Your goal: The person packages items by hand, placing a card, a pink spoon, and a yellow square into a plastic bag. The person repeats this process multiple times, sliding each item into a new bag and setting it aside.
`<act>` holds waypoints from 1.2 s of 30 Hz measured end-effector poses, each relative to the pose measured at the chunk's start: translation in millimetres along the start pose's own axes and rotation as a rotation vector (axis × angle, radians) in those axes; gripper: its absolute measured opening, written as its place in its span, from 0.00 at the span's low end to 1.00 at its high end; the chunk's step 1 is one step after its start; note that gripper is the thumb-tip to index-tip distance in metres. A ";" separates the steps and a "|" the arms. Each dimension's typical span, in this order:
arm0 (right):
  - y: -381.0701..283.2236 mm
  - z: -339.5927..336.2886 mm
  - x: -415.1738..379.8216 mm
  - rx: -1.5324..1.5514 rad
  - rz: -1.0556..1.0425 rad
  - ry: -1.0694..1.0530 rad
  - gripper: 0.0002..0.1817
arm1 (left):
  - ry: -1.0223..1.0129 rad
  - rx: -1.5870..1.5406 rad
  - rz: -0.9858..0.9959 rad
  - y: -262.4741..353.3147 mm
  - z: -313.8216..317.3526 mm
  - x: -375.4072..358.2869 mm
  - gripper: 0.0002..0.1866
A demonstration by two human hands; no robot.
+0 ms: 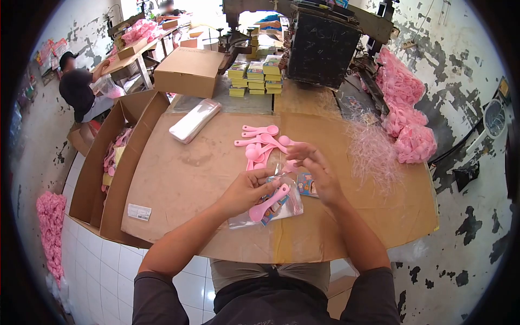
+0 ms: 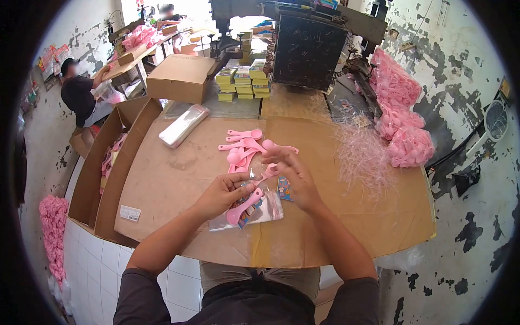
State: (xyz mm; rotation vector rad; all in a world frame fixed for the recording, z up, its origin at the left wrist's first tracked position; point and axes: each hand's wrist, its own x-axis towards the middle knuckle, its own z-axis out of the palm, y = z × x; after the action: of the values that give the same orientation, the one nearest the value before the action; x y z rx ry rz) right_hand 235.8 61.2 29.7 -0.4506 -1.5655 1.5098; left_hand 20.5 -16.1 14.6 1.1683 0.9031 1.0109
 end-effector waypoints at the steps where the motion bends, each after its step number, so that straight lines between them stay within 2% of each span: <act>1: -11.5 3.8 2.3 0.080 0.036 0.029 0.10 | -0.020 -0.021 -0.009 0.5 0.4 -1.3 0.21; 4: -21.5 -1.7 3.0 -0.539 -0.297 -0.235 0.08 | -0.087 -0.041 -0.015 0.5 -1.8 -2.1 0.22; 6: -38.3 1.0 2.7 -0.642 -0.281 -0.346 0.07 | -0.135 -0.004 -0.004 -6.7 -7.0 -1.1 0.22; 7: -49.3 5.2 3.4 -0.691 -0.273 -0.403 0.07 | -0.102 -0.012 0.098 -4.8 -5.3 -1.4 0.22; 9: -75.1 19.2 4.9 -0.790 -0.452 -0.317 0.07 | -0.038 -0.029 0.298 -0.8 0.7 -1.9 0.21; 12: -108.3 32.0 4.9 -1.037 -0.669 -0.225 0.08 | 0.137 0.120 0.425 0.5 -0.7 0.5 0.21; 13: -113.6 33.3 4.9 -1.139 -0.737 -0.201 0.09 | 0.119 0.201 0.407 2.5 -2.4 -2.4 0.24; 16: -112.8 31.8 5.1 -1.324 -0.620 -0.275 0.09 | -0.004 0.368 0.544 5.2 0.3 -8.4 0.27; 17: -112.6 30.7 4.6 -1.312 -0.564 -0.269 0.09 | 0.015 0.422 0.583 7.9 4.7 -11.5 0.29; 20: -110.5 26.2 3.5 -1.227 -0.414 -0.259 0.08 | 0.013 0.529 0.518 4.1 8.6 -14.6 0.29; 22: -102.8 26.0 0.9 -1.103 -0.337 -0.241 0.07 | 0.030 0.415 0.515 6.4 13.8 -13.2 0.26; 26: -91.1 27.9 0.0 -0.954 -0.325 -0.169 0.09 | 0.032 0.262 0.498 4.4 12.7 -9.1 0.22; 28: -90.2 31.7 -0.3 -0.917 -0.290 -0.137 0.10 | 0.039 0.173 0.408 7.6 13.5 -11.7 0.20; 31: -70.0 35.5 0.8 -1.033 -0.527 0.030 0.12 | 0.064 0.139 0.361 6.7 13.2 -12.3 0.20; 34: -70.0 42.3 2.3 -1.324 -0.749 -0.042 0.12 | 0.114 0.249 0.372 7.1 12.4 -14.7 0.23; 36: -63.1 45.5 4.8 -1.422 -0.809 -0.036 0.14 | 0.133 0.337 0.392 5.8 12.4 -16.0 0.24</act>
State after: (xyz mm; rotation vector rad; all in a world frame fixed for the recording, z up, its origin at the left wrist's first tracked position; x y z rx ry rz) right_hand 217.2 25.1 96.3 -0.4260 -2.2547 -0.3589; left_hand 26.6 -34.3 23.1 1.6197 0.9973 1.2960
